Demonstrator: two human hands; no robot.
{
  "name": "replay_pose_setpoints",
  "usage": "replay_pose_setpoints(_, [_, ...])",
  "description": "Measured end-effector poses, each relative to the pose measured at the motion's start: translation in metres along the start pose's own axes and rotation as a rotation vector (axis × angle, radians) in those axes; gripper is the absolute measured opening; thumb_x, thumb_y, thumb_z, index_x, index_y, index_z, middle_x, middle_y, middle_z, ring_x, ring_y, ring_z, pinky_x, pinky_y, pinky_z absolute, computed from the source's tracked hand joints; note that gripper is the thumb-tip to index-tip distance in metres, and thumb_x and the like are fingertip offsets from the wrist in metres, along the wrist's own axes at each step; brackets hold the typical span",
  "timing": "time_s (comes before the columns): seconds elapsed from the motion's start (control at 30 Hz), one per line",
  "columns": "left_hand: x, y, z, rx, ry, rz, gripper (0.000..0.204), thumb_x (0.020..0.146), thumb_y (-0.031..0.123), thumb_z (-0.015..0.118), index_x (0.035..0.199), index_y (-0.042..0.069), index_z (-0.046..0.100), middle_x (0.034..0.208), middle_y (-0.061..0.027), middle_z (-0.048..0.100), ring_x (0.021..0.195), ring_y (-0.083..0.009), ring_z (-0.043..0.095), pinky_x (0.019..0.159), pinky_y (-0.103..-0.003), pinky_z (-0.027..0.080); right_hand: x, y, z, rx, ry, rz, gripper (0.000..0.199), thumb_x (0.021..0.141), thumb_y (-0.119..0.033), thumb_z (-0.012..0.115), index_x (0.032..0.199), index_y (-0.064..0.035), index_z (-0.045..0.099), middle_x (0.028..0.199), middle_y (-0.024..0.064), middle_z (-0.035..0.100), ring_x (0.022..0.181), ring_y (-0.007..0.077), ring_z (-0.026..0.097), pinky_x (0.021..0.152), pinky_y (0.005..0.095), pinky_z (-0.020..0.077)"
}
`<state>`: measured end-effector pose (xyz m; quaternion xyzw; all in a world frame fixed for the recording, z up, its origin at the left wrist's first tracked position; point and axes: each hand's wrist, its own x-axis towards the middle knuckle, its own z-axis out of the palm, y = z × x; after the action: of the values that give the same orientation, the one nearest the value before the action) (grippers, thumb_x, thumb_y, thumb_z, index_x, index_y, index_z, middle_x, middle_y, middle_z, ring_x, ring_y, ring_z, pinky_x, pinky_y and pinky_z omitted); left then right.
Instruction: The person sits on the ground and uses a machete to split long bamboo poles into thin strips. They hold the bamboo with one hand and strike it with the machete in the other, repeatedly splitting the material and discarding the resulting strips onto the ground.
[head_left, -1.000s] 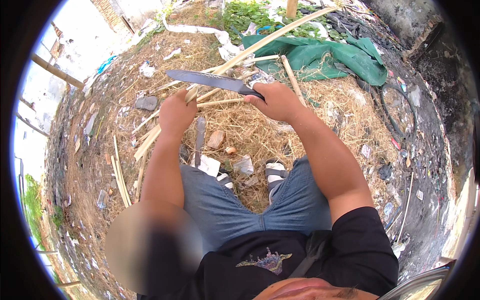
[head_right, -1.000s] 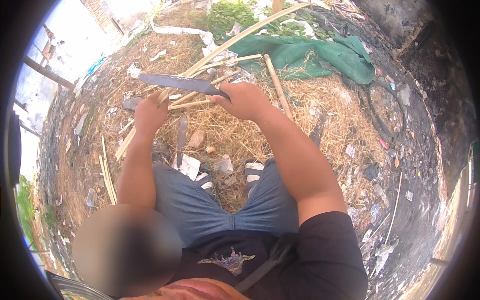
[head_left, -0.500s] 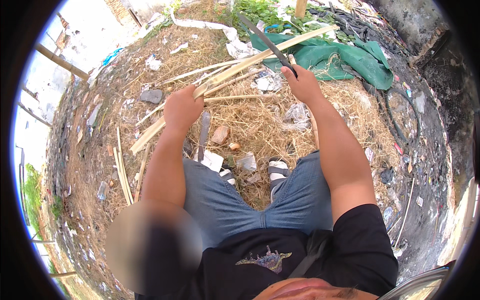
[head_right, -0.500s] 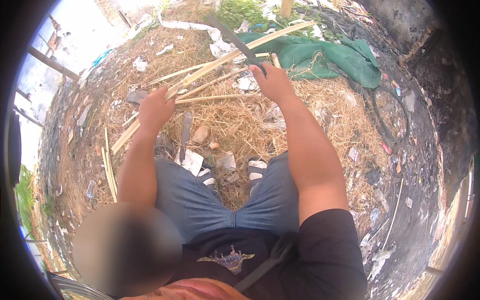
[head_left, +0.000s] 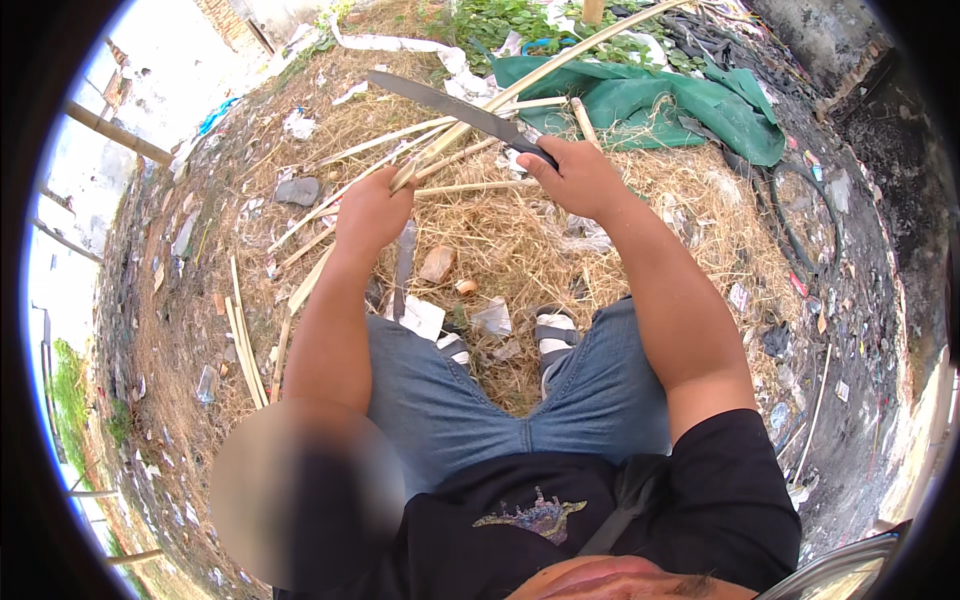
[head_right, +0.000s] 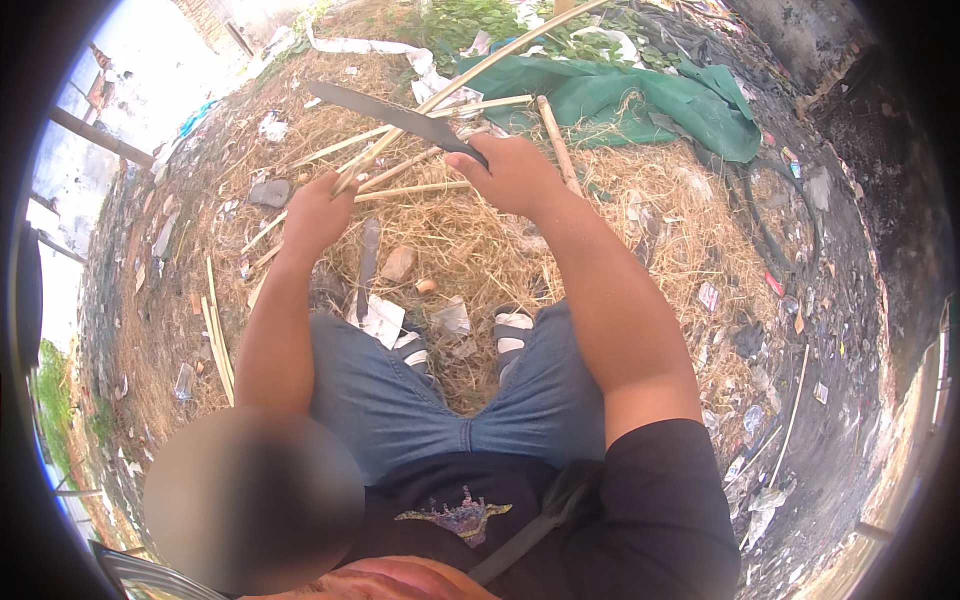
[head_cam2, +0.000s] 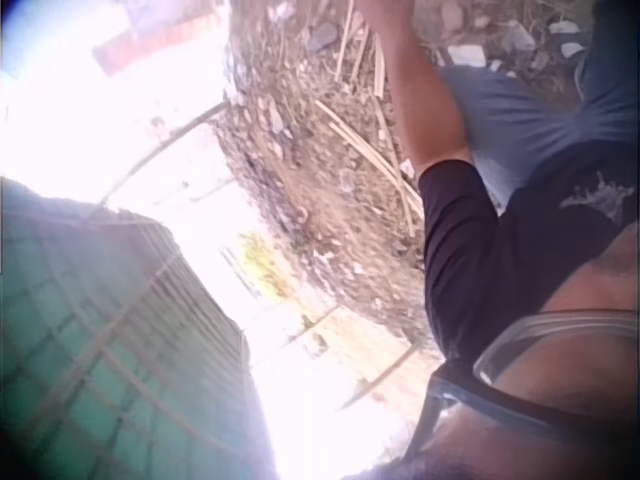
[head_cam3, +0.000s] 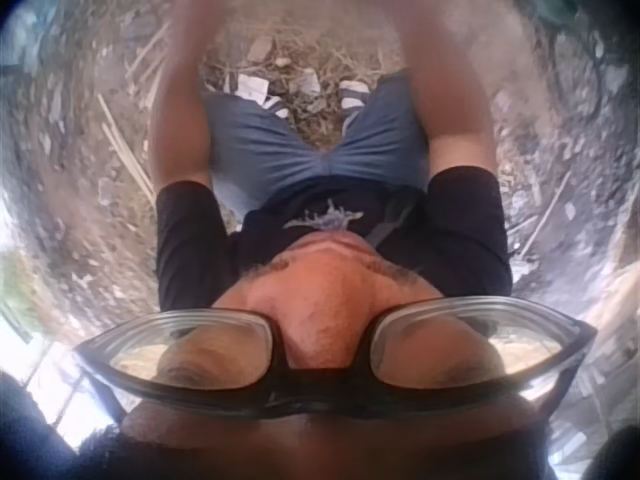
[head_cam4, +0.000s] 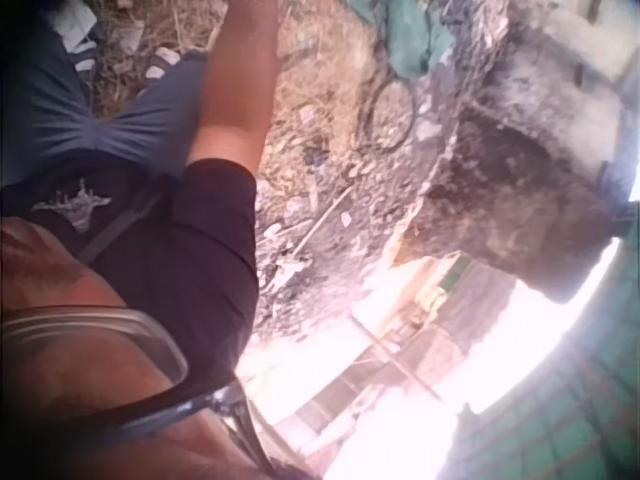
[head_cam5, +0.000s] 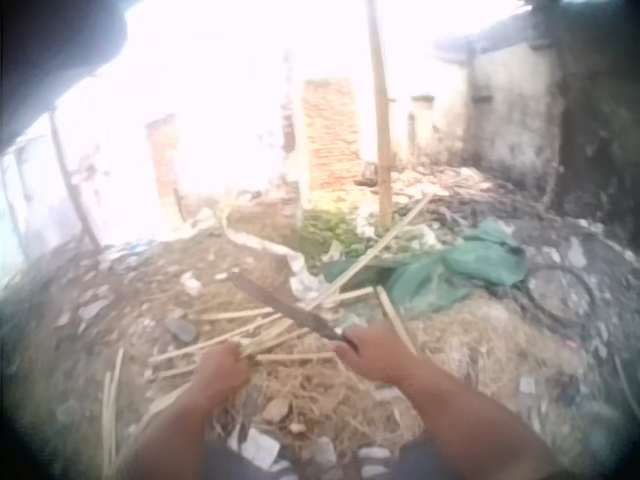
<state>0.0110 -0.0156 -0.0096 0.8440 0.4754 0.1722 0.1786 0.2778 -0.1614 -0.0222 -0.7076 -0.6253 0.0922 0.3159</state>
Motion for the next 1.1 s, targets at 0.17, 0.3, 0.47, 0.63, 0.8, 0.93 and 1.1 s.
replay_pose_setpoints(0.17, [0.002,-0.001,0.001,0.045,-0.049,0.0,0.034,0.098,0.038,0.063,0.094,0.005,0.071,0.081,-0.0195,0.069,0.08,-0.0397,0.067,0.075,-0.051,0.05,0.002,0.011,-0.01,0.041,-0.086,0.074,0.05,0.102,-0.055,0.057,0.099,-0.0061,0.068,0.08,0.0207,0.068,0.08,0.0416,0.067,0.073,0.0497,0.0507])
replay_pose_setpoints(0.3, [0.005,-0.012,0.003,-0.017,-0.028,-0.009,0.038,0.097,0.039,0.063,0.089,0.003,0.068,0.08,-0.0206,0.069,0.081,-0.0404,0.067,0.075,-0.051,0.05,0.001,-0.007,0.008,-0.003,-0.043,0.007,0.05,0.101,-0.055,0.058,0.098,-0.0052,0.067,0.08,0.0198,0.068,0.08,0.0404,0.067,0.074,0.0501,0.0514])
replay_pose_setpoints(0.47, [0.001,-0.005,-0.005,0.012,-0.044,-0.008,0.039,0.098,0.041,0.061,0.095,0.002,0.069,0.083,-0.0217,0.07,0.084,-0.041,0.067,0.078,-0.051,0.05,0.008,0.014,-0.013,0.083,-0.018,0.102,0.057,0.102,-0.059,0.056,0.1,-0.0037,0.068,0.076,0.0175,0.067,0.075,0.0362,0.068,0.069,0.0478,0.0501])
replay_pose_setpoints(0.63, [0.006,-0.019,0.001,0.083,-0.011,0.016,0.034,0.096,0.038,0.062,0.094,0.004,0.069,0.084,-0.0218,0.071,0.084,-0.0414,0.069,0.076,-0.052,0.05,0.003,-0.001,0.0,-0.011,-0.028,0.034,0.056,0.103,-0.059,0.054,0.103,-0.0048,0.069,0.077,0.0174,0.067,0.075,0.0363,0.068,0.069,0.0482,0.0507])
replay_pose_setpoints(0.8, [0.002,-0.012,-0.002,0.116,0.133,0.088,0.028,0.093,0.033,0.063,0.094,0.007,0.07,0.084,-0.0206,0.071,0.081,-0.0428,0.069,0.073,-0.053,0.052,0.008,0.026,-0.008,0.078,0.064,0.124,0.059,0.103,-0.06,0.054,0.107,-0.0032,0.07,0.078,0.0162,0.066,0.076,0.0327,0.066,0.071,0.0453,0.0506])
replay_pose_setpoints(0.93, [0.004,-0.017,-0.001,0.197,0.184,0.112,0.024,0.091,0.03,0.064,0.093,0.007,0.069,0.083,-0.0206,0.071,0.082,-0.0421,0.07,0.074,-0.053,0.054,0.008,0.044,-0.018,0.153,0.101,0.237,0.062,0.103,-0.062,0.052,0.109,-0.0027,0.071,0.08,0.015,0.065,0.077,0.0296,0.064,0.072,0.0433,0.0498])
replay_pose_setpoints(1.1, [0.0,-0.008,-0.001,0.232,0.205,0.144,0.022,0.091,0.029,0.064,0.091,0.007,0.067,0.08,-0.0184,0.07,0.08,-0.0407,0.07,0.073,-0.052,0.055,-0.002,0.005,0.001,0.021,0.029,-0.082,0.055,0.102,-0.056,0.059,0.092,-0.0022,0.064,0.068,0.0128,0.058,0.063,0.0273,0.053,0.063,0.0418,0.0452])
